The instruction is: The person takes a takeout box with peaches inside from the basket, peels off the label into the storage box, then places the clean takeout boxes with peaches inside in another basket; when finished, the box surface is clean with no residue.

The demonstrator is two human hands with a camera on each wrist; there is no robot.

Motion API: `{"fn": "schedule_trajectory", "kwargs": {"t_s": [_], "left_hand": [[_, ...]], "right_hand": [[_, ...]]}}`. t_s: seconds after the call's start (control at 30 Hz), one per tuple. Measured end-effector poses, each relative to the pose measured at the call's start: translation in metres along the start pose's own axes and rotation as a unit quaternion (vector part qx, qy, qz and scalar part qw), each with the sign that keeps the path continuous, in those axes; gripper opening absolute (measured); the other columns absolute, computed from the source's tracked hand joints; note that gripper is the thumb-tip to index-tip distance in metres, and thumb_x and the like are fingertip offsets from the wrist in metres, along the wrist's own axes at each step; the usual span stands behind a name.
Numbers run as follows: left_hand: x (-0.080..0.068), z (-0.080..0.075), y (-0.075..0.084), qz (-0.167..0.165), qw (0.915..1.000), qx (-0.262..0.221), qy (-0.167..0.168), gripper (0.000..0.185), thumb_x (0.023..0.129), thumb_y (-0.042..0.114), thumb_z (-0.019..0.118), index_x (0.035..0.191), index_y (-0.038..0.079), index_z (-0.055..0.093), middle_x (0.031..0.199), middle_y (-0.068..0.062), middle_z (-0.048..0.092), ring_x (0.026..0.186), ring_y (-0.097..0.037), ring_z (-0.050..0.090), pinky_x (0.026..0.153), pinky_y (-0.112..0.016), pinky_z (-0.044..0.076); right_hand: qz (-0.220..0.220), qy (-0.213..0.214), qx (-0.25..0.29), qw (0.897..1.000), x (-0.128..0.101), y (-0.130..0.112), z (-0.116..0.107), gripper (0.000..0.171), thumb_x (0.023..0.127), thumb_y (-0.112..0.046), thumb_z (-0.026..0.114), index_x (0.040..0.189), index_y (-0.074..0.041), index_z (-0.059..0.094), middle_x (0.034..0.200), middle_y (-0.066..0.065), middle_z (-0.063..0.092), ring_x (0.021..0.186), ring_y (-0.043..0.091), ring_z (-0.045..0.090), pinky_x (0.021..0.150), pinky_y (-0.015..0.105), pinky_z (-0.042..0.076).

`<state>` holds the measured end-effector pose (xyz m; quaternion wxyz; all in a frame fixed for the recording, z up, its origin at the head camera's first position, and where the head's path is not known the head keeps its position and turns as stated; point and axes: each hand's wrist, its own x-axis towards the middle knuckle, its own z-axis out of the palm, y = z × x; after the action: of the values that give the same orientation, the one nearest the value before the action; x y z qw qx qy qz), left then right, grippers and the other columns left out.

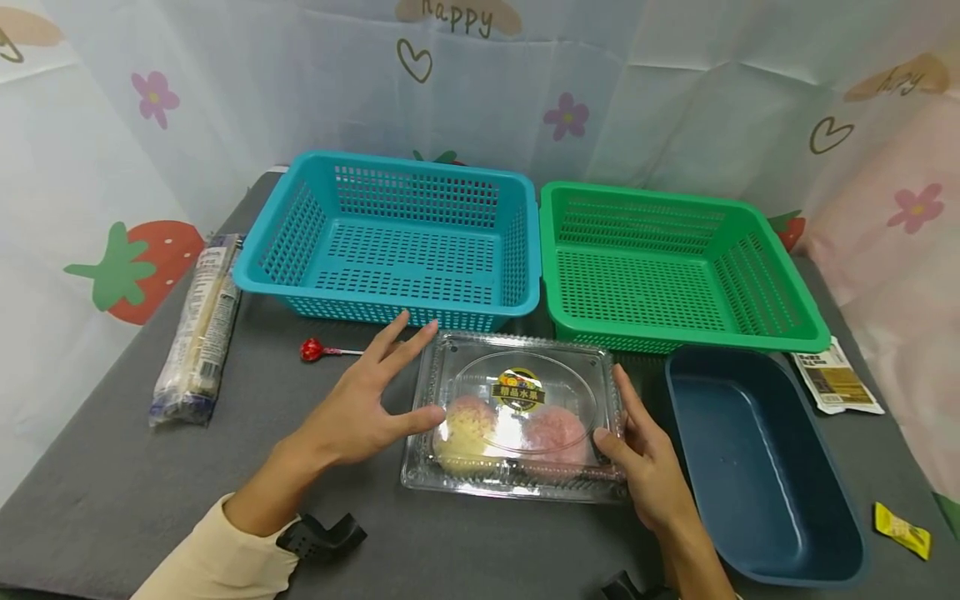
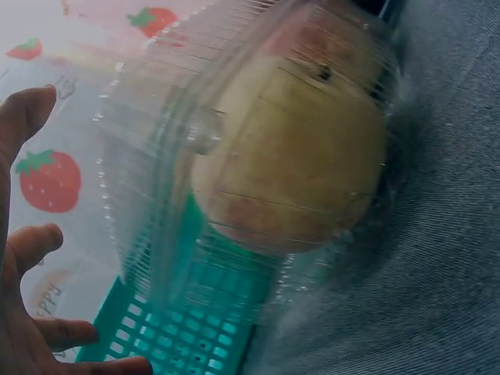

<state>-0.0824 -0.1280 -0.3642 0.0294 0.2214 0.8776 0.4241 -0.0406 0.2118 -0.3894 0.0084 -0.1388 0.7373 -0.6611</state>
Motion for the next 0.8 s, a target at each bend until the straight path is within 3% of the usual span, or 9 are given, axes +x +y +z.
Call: {"fn": "schedule_trajectory", "kwargs": {"t_s": [0.13,0.33,0.43,0.67,0.8], "left_hand": [[0.001,0.006,-0.002,-0.013,0.9999,0.001,-0.008,0.085,0.085,0.052,0.068,0.154,0.039,0.021,0.161,-0.002,0.002,0.14,-0.043,0.014,0.094,-0.074,0.026],[0.001,0.012,-0.005,-0.035,0.9991,0.01,-0.022,0.085,0.084,0.054,0.068,0.153,0.041,0.021,0.16,-0.007,0.003,0.139,-0.046,0.016,0.093,-0.073,0.029],[0.001,0.013,-0.006,-0.048,0.9984,0.014,-0.029,0.085,0.083,0.056,0.067,0.153,0.042,0.021,0.16,-0.008,0.004,0.138,-0.047,0.017,0.092,-0.074,0.029],[0.005,0.015,-0.005,-0.051,0.9967,0.022,-0.06,0.093,0.079,0.062,0.067,0.154,0.042,0.016,0.154,-0.009,0.028,0.136,-0.036,0.031,0.098,-0.064,0.033],[0.009,0.016,-0.003,-0.057,0.9962,0.005,-0.066,0.095,0.078,0.061,0.069,0.154,0.041,0.017,0.152,-0.009,0.033,0.133,-0.032,0.035,0.099,-0.06,0.034]], "right_hand": [[-0.002,-0.001,0.007,1.0,0.0,0.001,0.0,0.072,0.096,0.007,0.049,0.155,-0.008,0.012,0.103,0.025,0.051,0.095,0.02,0.057,0.075,0.027,0.05],[0.003,0.001,-0.002,1.0,-0.002,0.003,0.003,0.072,0.096,0.005,0.05,0.156,-0.012,0.014,0.086,0.017,0.044,0.084,0.019,0.052,0.07,0.027,0.045],[0.004,0.004,-0.003,1.0,-0.002,0.004,0.004,0.072,0.096,0.004,0.05,0.156,-0.013,0.014,0.088,0.018,0.046,0.086,0.021,0.054,0.071,0.027,0.046],[0.006,0.018,-0.024,1.0,-0.001,0.001,0.003,0.071,0.096,0.003,0.052,0.156,-0.014,0.017,0.084,0.016,0.046,0.076,0.018,0.051,0.062,0.028,0.044],[0.023,0.039,-0.076,0.996,-0.001,-0.002,0.001,0.07,0.097,-0.002,0.055,0.155,-0.016,0.02,0.08,0.011,0.041,0.063,0.014,0.041,0.053,0.03,0.039]]}}
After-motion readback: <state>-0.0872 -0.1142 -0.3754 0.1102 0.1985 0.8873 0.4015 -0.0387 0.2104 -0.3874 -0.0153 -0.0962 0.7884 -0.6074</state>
